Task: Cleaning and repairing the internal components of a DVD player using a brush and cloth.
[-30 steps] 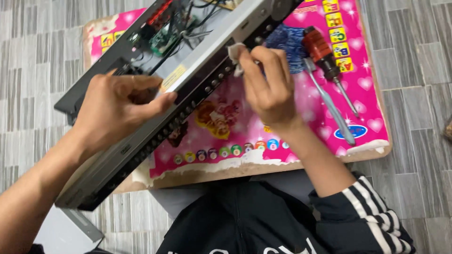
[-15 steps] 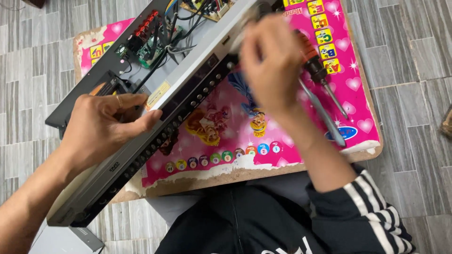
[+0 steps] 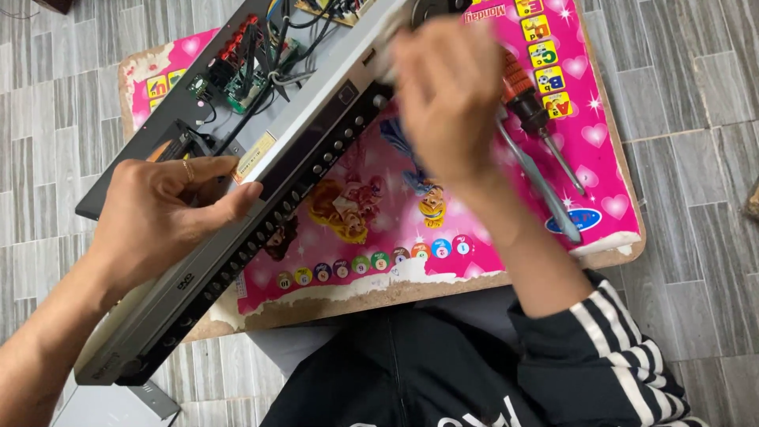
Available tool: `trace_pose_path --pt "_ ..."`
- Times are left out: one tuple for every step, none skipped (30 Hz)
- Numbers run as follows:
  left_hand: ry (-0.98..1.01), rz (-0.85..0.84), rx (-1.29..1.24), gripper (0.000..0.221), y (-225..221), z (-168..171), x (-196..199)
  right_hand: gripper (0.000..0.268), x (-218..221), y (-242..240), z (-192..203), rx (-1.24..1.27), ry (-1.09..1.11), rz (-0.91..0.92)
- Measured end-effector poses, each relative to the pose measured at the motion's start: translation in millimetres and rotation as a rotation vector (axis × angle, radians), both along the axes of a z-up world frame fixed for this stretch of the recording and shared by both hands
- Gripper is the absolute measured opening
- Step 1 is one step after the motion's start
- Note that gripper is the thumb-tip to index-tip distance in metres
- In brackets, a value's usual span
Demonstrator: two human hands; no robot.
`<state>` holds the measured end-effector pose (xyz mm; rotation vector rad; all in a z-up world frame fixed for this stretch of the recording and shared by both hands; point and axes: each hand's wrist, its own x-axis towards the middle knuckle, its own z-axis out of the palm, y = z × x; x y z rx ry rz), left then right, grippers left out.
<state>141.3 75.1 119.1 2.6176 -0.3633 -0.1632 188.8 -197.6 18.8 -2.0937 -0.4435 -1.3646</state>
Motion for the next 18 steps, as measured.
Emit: trace_pose_path --pt "0.0 0.002 -0.001 0.05 1.2 -0.8 -0.7 0.005 10.0 -14.8 -7.5 -0.001 0.0 0.002" --pt "0.005 0.006 0.021 0.05 2.2 -1.4 -0.2 0.009 21.1 -29.9 -14.4 0.045 0.041 -0.063" --pt "0.009 0.01 0.044 0.049 3.0 -1.8 0.4 0.013 32.3 -45.1 -21.1 0.091 0.08 -0.128" --pt "0.007 0.009 0.043 0.049 2.9 -1.8 -0.7 0.013 30.1 -48.9 -21.0 0.091 0.078 -0.129" --pt "0.001 0.009 0.034 0.047 2.5 -1.9 -1.6 0.01 28.1 -52.9 -21.1 0.203 0.091 -0.066" --pt "-0.005 0.008 0.025 0.044 1.7 -2.8 -1.7 0.008 26.4 -57.6 -21.6 0.313 0.105 -0.003" --pt "-0.006 0.005 0.023 0.044 1.1 -2.0 -0.6 0.008 20.6 -49.7 -22.0 0.311 0.104 -0.006" --pt "0.012 0.027 0.018 0.048 0.7 -1.1 -0.6 0.008 13.8 -41.3 -23.1 0.284 0.092 0.036" --pt "0.029 0.048 0.014 0.051 0.3 -0.2 -0.8 0.01 6.9 -32.9 -24.1 0.257 0.08 0.077" --pt "0.032 0.046 0.016 0.051 1.3 -0.8 -1.6 0.01 -0.6 -22.6 -25.0 0.259 0.083 0.074" --pt "0.025 0.052 0.01 0.051 2.2 -1.2 -2.4 0.01 -8.1 -12.2 -25.6 0.257 0.095 0.096" --pt "0.01 0.059 0.001 0.052 3.0 -1.4 -1.6 0.011 -13.1 -2.3 -24.9 0.251 0.099 0.118" --pt "0.005 0.056 0.001 0.052 3.2 -1.1 0.5 0.011 -7.8 -5.7 -27.1 0.251 0.094 0.116" --pt "0.02 0.063 -0.01 0.05 4.3 -1.2 0.0 0.011 -4.9 -7.9 -30.2 0.233 0.073 0.101" --pt "0.035 0.07 -0.02 0.049 5.5 -1.5 -0.7 0.011 -2.1 -9.9 -33.4 0.216 0.053 0.086" --pt "0.037 0.071 -0.019 0.049 5.3 -1.2 -1.2 0.011 1.1 -14.2 -29.6 0.217 0.055 0.086" --pt "0.037 0.074 -0.001 0.05 4.9 -0.8 -1.6 0.01 4.5 -18.6 -25.7 0.297 0.074 0.091" --pt "0.034 0.076 0.015 0.051 3.9 -0.6 -0.7 0.012 8.8 -24.0 -21.0 0.374 0.09 0.095"
